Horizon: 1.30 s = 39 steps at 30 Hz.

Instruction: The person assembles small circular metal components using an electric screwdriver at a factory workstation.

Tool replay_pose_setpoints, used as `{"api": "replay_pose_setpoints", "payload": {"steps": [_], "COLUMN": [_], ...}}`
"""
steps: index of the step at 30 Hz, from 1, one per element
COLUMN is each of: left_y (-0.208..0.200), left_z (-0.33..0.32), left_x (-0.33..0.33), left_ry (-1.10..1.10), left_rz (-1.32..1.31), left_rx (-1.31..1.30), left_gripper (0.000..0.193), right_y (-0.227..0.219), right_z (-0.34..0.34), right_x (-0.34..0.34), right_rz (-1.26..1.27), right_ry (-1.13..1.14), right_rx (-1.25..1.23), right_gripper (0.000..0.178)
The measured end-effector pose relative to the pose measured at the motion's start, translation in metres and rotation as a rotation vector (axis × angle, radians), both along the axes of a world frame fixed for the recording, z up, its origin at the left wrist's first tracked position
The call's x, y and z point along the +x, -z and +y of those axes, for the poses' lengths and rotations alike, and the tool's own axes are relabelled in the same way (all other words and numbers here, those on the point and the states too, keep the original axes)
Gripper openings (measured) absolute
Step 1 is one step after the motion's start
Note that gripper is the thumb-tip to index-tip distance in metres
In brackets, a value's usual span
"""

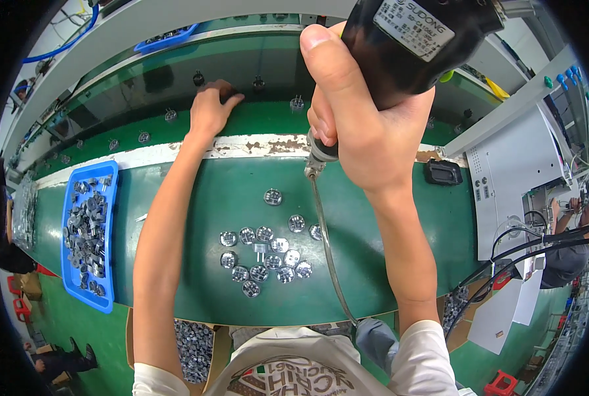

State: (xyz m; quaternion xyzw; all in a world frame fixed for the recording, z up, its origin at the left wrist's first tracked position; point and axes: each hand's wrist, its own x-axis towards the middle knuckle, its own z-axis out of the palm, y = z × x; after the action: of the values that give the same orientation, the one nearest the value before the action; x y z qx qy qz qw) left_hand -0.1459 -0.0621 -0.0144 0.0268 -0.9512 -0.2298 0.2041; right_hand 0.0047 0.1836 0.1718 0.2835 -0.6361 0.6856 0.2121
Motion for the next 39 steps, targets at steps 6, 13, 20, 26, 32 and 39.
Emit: {"api": "replay_pose_setpoints", "payload": {"steps": [6,13,20,26,32,39], "left_y": [-0.024,-0.013,-0.008,-0.006,-0.005,-0.005], "left_z": [0.047,0.057,0.059,0.060,0.060,0.060], "left_x": [0.105,0.138,0.138,0.138,0.137,0.137], "left_ry": [0.713,0.844,0.802,0.791,0.792,0.788], "left_rz": [0.129,-0.017,-0.029,-0.035,-0.009,-0.018], "left_rx": [0.099,0.262,0.296,0.293,0.280,0.267], "left_gripper": [0.030,0.037,0.034,0.034,0.035,0.036], "right_y": [-0.006,0.009,0.028,0.034,0.036,0.038], "right_z": [0.002,-0.010,-0.024,-0.027,-0.030,-0.032], "right_x": [0.011,0.008,-0.002,-0.010,-0.010,-0.010], "right_rz": [-0.090,-0.012,0.032,-0.004,-0.001,-0.009], "right_ry": [0.110,-0.037,-0.090,-0.124,-0.120,-0.107], "right_rx": [-0.032,0.018,-0.031,-0.096,-0.090,-0.082], "right_gripper": [0.023,0.022,0.020,0.022,0.026,0.027]}}
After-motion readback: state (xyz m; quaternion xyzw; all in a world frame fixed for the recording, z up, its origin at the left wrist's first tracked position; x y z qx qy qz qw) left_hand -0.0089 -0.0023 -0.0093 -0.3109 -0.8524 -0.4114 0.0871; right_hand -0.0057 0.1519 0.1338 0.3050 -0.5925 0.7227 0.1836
